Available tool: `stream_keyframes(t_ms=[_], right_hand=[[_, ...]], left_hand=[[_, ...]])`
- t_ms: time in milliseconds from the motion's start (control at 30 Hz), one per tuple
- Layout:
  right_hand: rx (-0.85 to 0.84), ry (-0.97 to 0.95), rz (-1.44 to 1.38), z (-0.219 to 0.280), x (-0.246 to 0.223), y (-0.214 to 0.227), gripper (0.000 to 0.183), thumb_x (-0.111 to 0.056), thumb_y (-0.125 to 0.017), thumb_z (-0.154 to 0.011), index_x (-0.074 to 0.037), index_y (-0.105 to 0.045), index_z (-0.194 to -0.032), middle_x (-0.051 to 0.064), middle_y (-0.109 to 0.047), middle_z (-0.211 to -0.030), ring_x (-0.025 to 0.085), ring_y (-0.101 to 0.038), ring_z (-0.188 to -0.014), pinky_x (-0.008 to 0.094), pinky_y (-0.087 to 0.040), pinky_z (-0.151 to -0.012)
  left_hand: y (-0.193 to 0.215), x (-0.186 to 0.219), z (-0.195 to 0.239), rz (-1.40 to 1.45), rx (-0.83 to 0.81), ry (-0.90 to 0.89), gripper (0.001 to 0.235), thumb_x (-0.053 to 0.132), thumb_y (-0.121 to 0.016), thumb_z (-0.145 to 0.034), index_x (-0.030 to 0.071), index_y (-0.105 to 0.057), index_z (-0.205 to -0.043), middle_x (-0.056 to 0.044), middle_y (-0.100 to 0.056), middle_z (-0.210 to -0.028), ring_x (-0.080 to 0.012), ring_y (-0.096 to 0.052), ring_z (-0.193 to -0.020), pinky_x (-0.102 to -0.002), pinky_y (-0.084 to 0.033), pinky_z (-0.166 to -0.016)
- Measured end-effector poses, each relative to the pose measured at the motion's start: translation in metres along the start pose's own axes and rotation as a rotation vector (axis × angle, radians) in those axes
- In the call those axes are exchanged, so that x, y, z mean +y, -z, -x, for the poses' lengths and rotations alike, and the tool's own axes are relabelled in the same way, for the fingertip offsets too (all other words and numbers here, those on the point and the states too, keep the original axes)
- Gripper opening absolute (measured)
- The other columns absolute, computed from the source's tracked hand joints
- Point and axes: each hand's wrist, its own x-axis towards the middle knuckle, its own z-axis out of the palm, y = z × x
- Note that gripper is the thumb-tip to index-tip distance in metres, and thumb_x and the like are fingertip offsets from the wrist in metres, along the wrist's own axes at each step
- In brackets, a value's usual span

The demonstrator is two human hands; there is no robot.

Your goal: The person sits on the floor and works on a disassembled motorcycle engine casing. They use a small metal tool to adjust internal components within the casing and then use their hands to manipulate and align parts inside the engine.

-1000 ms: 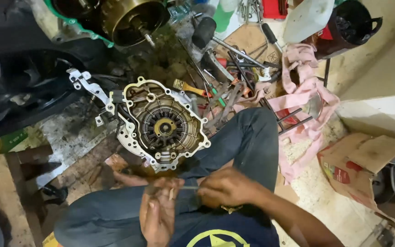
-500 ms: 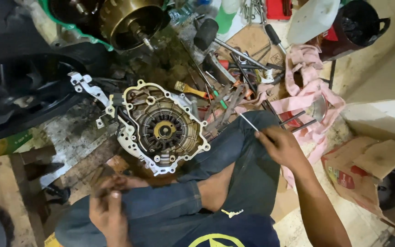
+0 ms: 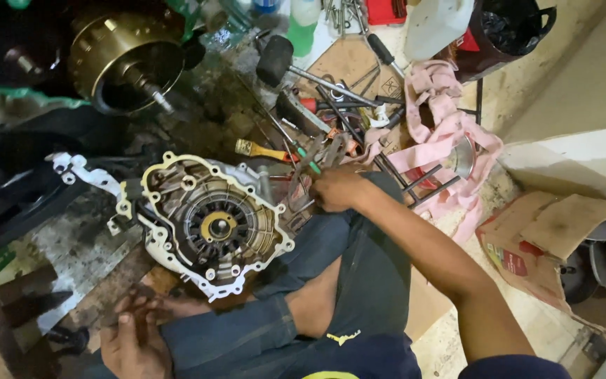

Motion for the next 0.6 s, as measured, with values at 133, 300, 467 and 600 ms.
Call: stream_keyframes(t_ms=[133,300,467,600], right_hand=[[0.361,0.055,-0.203,0.021,0.005,-0.010,0.021,-0.022,-0.061,-0.077,-0.010,-0.071,-0.092,0.011,-0.069,-0.092,0.036,-0.064,-0.079,0.045,-0.050,-0.064],[0.632,-0.102,-0.049,0.068,0.007,0.017,0.061,-0.064,-0.053,-0.086,-0.010,-0.067,-0.108,0.010,-0.069,-0.110,0.032,-0.061,-0.111,0.049,-0.043,-0.098],[0.782,-0.256,-0.209,0.106,-0.002,0.002,0.070,-0.053,-0.063,-0.083,0.001,-0.057,-0.127,0.022,-0.058,-0.118,0.037,-0.057,-0.100,0.043,-0.046,-0.086],[0.674,-0.510,-0.552,0.128,-0.018,-0.011,0.101,-0.052,-0.070,-0.075,0.005,-0.026,-0.147,0.031,-0.036,-0.146,0.041,-0.039,-0.134,0.045,-0.035,-0.106]], left_hand=[[0.007,-0.013,-0.007,-0.035,-0.042,-0.027,0.032,0.019,-0.052,-0.102,-0.002,-0.050,-0.127,-0.016,-0.061,-0.108,-0.0209,-0.064,-0.090,-0.027,-0.053,-0.082],[0.013,-0.017,-0.007,0.002,-0.136,-0.142,0.023,0.020,-0.053,-0.100,0.008,-0.055,-0.120,-0.011,-0.061,-0.111,-0.0188,-0.062,-0.098,-0.031,-0.054,-0.090],[0.002,-0.009,0.004,-0.143,-0.094,-0.105,0.023,0.008,-0.047,-0.100,0.002,-0.047,-0.122,-0.018,-0.056,-0.121,-0.0207,-0.060,-0.097,-0.033,-0.053,-0.093],[0.004,-0.013,0.004,-0.160,-0.081,-0.130,0.025,0.005,-0.046,-0.101,-0.003,-0.048,-0.124,-0.016,-0.057,-0.109,-0.0215,-0.059,-0.102,-0.033,-0.052,-0.094]])
